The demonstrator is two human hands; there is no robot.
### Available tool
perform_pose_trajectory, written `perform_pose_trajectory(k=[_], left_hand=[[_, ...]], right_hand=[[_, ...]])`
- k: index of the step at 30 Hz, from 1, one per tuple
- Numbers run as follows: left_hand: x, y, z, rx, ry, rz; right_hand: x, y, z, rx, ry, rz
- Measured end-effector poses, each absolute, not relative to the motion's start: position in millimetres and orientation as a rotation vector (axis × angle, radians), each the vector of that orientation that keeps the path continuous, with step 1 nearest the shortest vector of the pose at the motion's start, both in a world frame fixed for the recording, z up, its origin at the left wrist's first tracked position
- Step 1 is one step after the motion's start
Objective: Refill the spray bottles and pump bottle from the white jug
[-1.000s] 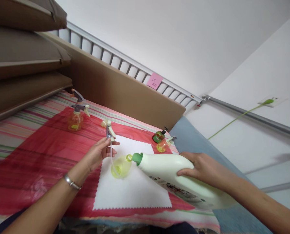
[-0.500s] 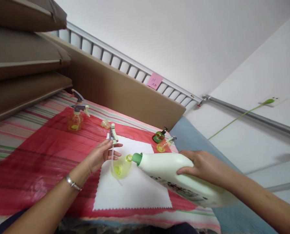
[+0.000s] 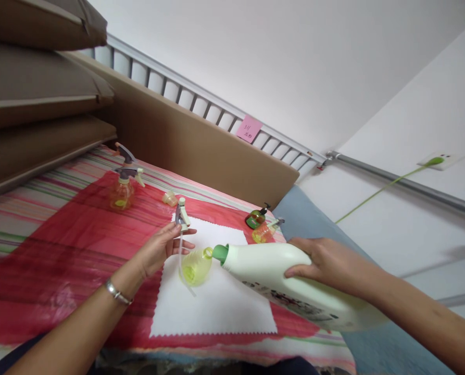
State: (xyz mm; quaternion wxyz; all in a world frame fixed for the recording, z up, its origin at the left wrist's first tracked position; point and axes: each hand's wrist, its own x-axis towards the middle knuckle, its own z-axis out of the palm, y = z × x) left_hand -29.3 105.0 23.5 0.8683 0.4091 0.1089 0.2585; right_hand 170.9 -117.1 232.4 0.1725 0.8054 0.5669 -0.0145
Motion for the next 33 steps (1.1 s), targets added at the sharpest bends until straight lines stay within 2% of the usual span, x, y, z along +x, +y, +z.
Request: perform_pose_trajectory(k=[33], left_hand=[[-32.0, 106.9, 25.4, 0.851, 0.238, 0.571]], right_hand=[[168.4, -110.6, 240.7, 2.234, 1.573, -0.037]])
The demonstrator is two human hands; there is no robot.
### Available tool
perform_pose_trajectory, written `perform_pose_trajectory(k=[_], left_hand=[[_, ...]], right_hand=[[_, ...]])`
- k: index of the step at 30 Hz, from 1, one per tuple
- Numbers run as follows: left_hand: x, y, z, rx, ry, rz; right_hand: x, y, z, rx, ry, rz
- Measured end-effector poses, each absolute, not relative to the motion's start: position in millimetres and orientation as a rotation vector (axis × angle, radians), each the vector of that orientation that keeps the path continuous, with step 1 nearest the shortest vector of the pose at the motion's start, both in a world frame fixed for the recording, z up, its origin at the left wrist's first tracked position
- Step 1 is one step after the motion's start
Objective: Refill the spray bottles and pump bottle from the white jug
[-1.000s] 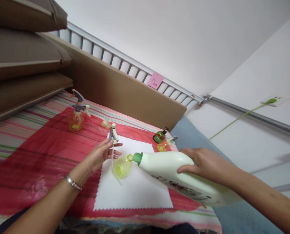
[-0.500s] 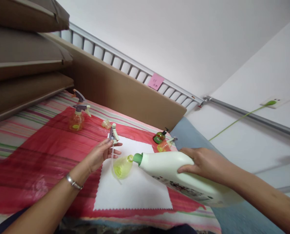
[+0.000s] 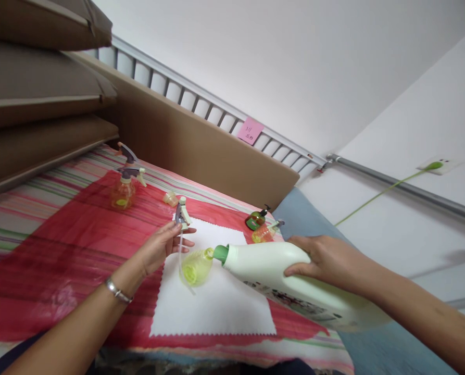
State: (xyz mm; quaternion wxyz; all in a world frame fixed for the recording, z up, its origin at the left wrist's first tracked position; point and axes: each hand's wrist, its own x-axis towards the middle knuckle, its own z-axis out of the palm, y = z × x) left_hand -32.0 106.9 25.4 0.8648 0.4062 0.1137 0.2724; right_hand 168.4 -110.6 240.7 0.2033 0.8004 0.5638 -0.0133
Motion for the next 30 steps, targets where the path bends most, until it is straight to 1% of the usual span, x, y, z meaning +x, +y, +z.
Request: perform_pose_trajectory(k=[8, 13, 30], left_hand=[[-31.5, 106.8, 25.8, 0.862, 0.231, 0.567], [-31.5, 106.9, 25.6, 0.853, 0.237, 0.574], [-32.4, 107.6, 23.4, 0.841, 0.218, 0.576]], right_hand=[[160.2, -107.9, 246.6, 2.235, 1.548, -0.104], [164.3, -108.9, 244.0, 2.235, 1.575, -0.058], [158.9, -105.3, 246.1, 2.233, 1.561, -0.081]])
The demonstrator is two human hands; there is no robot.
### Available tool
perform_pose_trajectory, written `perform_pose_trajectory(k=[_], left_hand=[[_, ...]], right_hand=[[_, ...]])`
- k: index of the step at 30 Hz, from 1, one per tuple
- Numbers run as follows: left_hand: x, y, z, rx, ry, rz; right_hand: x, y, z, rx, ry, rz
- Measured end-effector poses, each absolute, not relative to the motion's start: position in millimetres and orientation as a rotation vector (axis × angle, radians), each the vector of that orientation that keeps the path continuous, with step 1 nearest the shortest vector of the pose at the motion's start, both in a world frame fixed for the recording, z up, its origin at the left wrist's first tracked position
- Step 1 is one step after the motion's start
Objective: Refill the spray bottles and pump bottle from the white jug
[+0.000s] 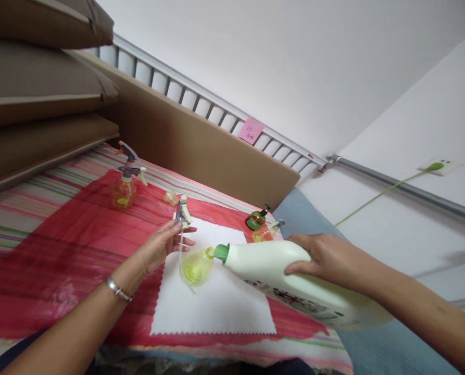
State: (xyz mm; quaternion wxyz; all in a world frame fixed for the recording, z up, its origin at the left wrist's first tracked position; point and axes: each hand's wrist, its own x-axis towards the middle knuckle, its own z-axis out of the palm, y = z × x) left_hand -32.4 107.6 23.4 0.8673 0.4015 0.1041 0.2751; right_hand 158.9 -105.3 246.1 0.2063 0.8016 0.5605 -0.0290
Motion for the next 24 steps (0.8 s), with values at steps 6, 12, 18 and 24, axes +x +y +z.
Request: perform_pose_trajectory(k=[6, 12, 18, 24], left_hand=[[-32.0, 107.4, 24.0, 0.843, 0.217, 0.574], [-31.8, 107.7, 24.0, 0.83, 0.219, 0.578], [-32.1, 107.2, 24.3, 0.844, 0.227, 0.574], [-32.1, 107.4, 24.6, 0.853, 0.227, 0.572]], right_hand=[[161.1, -105.2, 245.2, 2.235, 1.573, -0.078], [162.9, -106.3, 244.8, 2.221, 1.59, -0.066], [159.7, -105.1, 247.0, 2.221, 1.579, -0.083], [156.1, -103.4, 249.4, 2.211, 1.578, -0.096]])
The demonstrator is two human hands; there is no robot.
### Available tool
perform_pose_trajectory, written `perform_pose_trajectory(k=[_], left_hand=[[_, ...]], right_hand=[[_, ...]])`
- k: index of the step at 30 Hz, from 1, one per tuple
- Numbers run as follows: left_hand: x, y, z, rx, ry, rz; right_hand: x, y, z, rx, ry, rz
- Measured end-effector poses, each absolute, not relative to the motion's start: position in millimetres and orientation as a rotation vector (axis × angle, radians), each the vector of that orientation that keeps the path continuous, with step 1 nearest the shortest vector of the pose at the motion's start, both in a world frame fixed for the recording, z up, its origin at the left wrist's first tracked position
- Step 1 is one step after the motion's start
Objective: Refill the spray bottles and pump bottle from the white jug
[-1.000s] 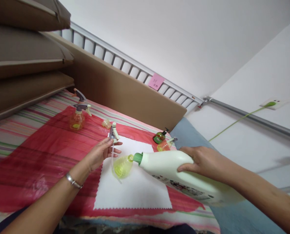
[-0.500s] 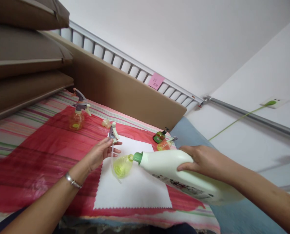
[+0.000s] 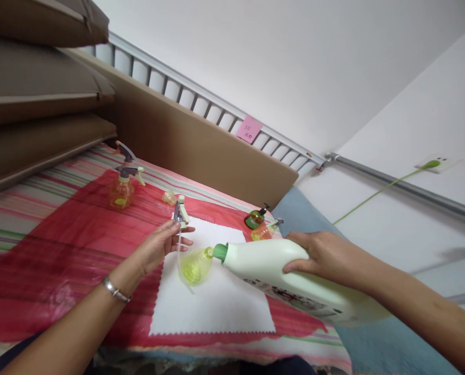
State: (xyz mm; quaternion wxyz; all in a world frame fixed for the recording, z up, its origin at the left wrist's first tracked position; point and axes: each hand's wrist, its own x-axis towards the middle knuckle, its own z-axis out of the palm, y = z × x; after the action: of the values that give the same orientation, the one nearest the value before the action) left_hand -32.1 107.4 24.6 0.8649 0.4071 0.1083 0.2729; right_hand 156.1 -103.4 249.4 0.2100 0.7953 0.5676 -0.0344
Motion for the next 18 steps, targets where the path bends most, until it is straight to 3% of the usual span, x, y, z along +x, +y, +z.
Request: perform_pose_trajectory(k=[18], left_hand=[[-31.1, 108.5, 22.4, 0.867, 0.233, 0.568]], right_hand=[[164.6, -104.1, 244.0, 2.188, 1.653, 0.014]])
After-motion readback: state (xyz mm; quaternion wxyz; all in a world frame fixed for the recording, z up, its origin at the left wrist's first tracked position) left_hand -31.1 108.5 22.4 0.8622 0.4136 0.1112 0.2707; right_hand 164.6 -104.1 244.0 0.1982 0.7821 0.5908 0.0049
